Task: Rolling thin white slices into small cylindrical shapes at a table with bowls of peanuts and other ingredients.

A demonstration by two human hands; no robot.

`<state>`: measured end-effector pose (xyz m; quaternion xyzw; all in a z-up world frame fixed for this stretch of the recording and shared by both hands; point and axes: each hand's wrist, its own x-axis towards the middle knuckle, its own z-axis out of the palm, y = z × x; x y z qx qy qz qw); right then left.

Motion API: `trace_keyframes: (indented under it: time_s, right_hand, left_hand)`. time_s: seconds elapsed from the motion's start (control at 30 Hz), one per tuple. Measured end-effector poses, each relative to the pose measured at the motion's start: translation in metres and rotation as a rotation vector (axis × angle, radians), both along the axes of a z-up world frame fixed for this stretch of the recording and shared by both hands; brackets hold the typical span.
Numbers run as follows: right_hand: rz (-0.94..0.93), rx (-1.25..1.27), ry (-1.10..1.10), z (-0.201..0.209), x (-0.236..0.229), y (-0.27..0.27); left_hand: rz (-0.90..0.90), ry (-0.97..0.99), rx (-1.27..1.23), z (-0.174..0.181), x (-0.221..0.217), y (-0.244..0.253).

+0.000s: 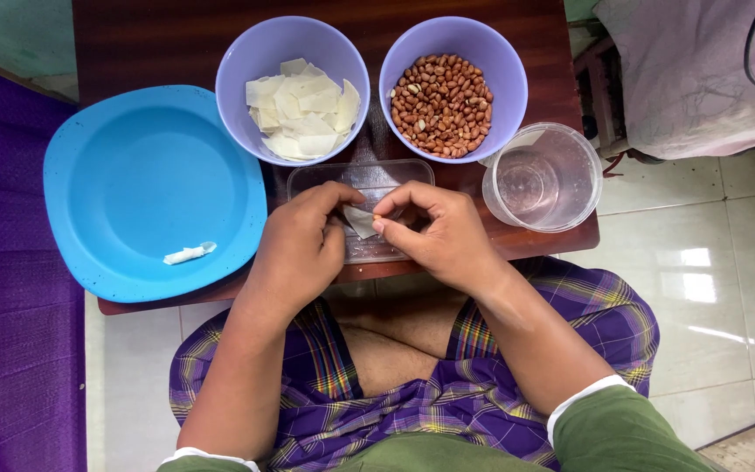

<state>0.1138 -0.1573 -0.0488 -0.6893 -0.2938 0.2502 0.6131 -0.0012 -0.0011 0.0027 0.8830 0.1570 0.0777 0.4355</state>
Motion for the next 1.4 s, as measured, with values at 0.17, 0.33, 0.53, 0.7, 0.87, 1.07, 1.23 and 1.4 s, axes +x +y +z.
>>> trace_keyframes:
  time_s: [0.17,0.33,0.53,0.7,0.87,1.07,1.23,1.4]
  right_hand:
    - [-0.043,0.018,-0.21,0.006,0.004,-0.003]
    - [0.001,0.169,-0.438,0.0,0.01,-0.002]
    - [0.032,0.261,-0.477,-0.002,0.012,0.0]
    - [0.04,0.289,-0.497,-0.009,0.014,0.001]
    - [0.017,0.294,-0.528,-0.011,0.014,0.001]
    - [-0.009,0.297,-0.572,-0.013,0.012,0.003]
    - [0.003,0.312,-0.572,-0.011,0.013,0.003]
    - [0.008,0.308,-0.576,-0.013,0.014,0.003]
  left_hand:
    - [-0.077,-0.052,0.137,0.0,0.002,-0.001]
    - [-0.062,-0.071,0.166,0.001,0.003,-0.005]
    - [-0.058,-0.312,-0.079,-0.007,0.0,-0.005]
    - [-0.033,-0.339,-0.269,-0.025,0.002,-0.006]
    - [0.024,-0.33,-0.239,-0.03,0.003,-0.007]
    - [0.042,-0.334,-0.217,-0.033,0.004,-0.006]
    - [0.047,-0.272,-0.318,-0.032,0.002,-0.007]
    - [0.069,-0.234,-0.336,-0.03,0.002,-0.004]
